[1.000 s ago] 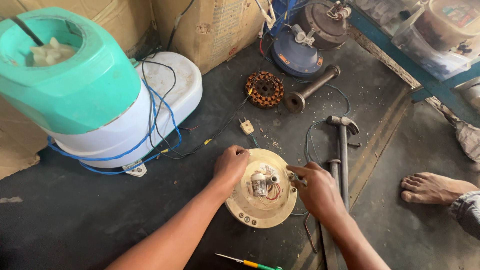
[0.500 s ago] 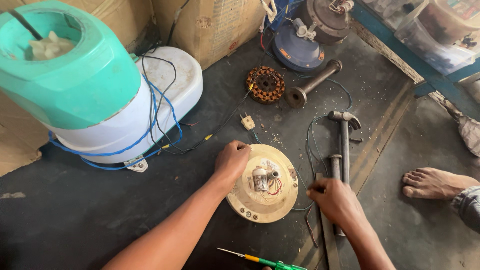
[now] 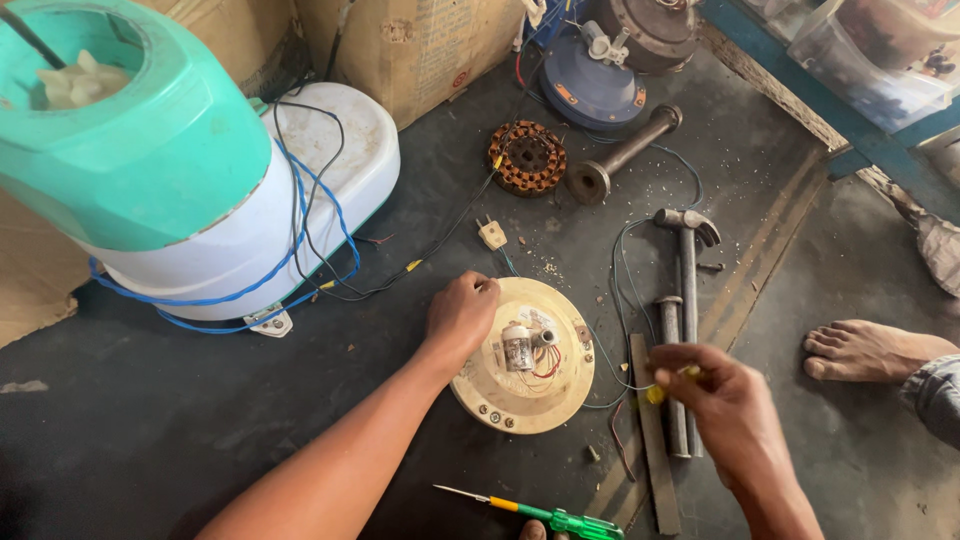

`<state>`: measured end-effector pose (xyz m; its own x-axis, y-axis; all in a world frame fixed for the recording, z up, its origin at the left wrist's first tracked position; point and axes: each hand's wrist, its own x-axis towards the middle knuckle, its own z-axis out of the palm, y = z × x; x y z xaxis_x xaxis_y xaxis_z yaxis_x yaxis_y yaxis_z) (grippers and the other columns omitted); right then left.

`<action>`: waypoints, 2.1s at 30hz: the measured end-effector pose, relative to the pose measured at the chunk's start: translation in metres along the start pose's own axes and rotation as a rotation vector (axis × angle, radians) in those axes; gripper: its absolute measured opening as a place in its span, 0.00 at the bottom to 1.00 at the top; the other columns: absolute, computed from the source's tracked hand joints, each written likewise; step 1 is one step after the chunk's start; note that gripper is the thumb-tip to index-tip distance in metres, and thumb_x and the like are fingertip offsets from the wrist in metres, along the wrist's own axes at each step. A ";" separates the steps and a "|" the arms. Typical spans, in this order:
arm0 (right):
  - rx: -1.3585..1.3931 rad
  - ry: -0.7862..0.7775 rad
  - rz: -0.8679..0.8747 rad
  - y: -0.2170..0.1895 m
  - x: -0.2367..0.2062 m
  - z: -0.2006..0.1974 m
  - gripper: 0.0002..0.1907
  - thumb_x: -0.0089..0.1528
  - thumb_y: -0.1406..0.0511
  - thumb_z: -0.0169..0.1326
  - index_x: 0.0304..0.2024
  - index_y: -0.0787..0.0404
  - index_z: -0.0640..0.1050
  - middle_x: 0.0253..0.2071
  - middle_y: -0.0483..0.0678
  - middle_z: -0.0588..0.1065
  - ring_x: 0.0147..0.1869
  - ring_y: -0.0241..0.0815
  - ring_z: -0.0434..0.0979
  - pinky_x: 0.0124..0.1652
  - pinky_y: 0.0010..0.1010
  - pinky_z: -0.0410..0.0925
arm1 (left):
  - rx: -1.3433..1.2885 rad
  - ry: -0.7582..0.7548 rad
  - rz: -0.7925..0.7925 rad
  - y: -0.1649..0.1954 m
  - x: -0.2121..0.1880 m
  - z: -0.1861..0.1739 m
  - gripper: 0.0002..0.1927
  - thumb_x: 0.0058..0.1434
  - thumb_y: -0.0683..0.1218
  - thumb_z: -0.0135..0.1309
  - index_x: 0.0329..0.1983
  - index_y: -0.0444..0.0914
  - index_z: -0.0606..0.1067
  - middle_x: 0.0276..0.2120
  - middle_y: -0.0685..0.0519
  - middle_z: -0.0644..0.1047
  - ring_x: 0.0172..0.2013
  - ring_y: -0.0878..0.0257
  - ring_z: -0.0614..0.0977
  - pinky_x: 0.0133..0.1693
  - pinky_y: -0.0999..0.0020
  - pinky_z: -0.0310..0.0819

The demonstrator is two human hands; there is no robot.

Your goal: The person sits on the floor of a repair workshop and works on the round base plate of a fan motor, using a screwdriver to loosen and turn screws on the plate while holding it steady with the other hand. They continue working the screws and repositioning the plate on the floor throughout the episode.

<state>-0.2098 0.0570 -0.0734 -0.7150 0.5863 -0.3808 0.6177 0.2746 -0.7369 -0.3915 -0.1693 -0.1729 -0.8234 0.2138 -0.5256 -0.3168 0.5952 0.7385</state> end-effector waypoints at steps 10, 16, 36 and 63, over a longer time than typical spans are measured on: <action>-0.455 0.178 0.042 -0.034 -0.022 0.041 0.15 0.55 0.62 0.68 0.41 0.62 0.84 0.33 0.53 0.84 0.35 0.42 0.83 0.38 0.34 0.74 | 0.165 0.087 0.215 -0.009 -0.001 0.012 0.29 0.66 0.62 0.42 0.53 0.36 0.76 0.54 0.41 0.75 0.57 0.42 0.73 0.62 0.51 0.60; -0.653 0.058 -0.034 -0.024 -0.028 0.047 0.23 0.58 0.62 0.54 0.56 0.47 0.80 0.46 0.53 0.82 0.48 0.58 0.82 0.50 0.46 0.71 | 0.189 0.105 0.225 -0.009 0.000 0.014 0.28 0.67 0.61 0.41 0.53 0.36 0.76 0.53 0.42 0.76 0.56 0.45 0.74 0.62 0.53 0.61; -0.632 0.205 -0.220 -0.009 -0.040 0.070 0.20 0.63 0.62 0.53 0.58 0.46 0.79 0.41 0.53 0.77 0.44 0.58 0.79 0.44 0.48 0.70 | 0.182 0.225 0.351 -0.007 -0.006 0.014 0.22 0.66 0.57 0.42 0.43 0.38 0.79 0.43 0.42 0.78 0.49 0.45 0.77 0.58 0.51 0.64; -0.913 0.117 -0.345 -0.015 -0.030 0.076 0.28 0.60 0.68 0.49 0.63 0.46 0.74 0.41 0.52 0.76 0.40 0.56 0.80 0.41 0.48 0.71 | 0.104 0.189 0.317 0.000 -0.015 -0.013 0.20 0.64 0.57 0.44 0.43 0.40 0.80 0.45 0.43 0.79 0.52 0.45 0.76 0.53 0.49 0.69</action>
<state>-0.2230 -0.0224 -0.0935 -0.8973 0.4213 -0.1319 0.4318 0.8997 -0.0634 -0.3852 -0.1828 -0.1590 -0.9484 0.2588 -0.1834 0.0091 0.6002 0.7998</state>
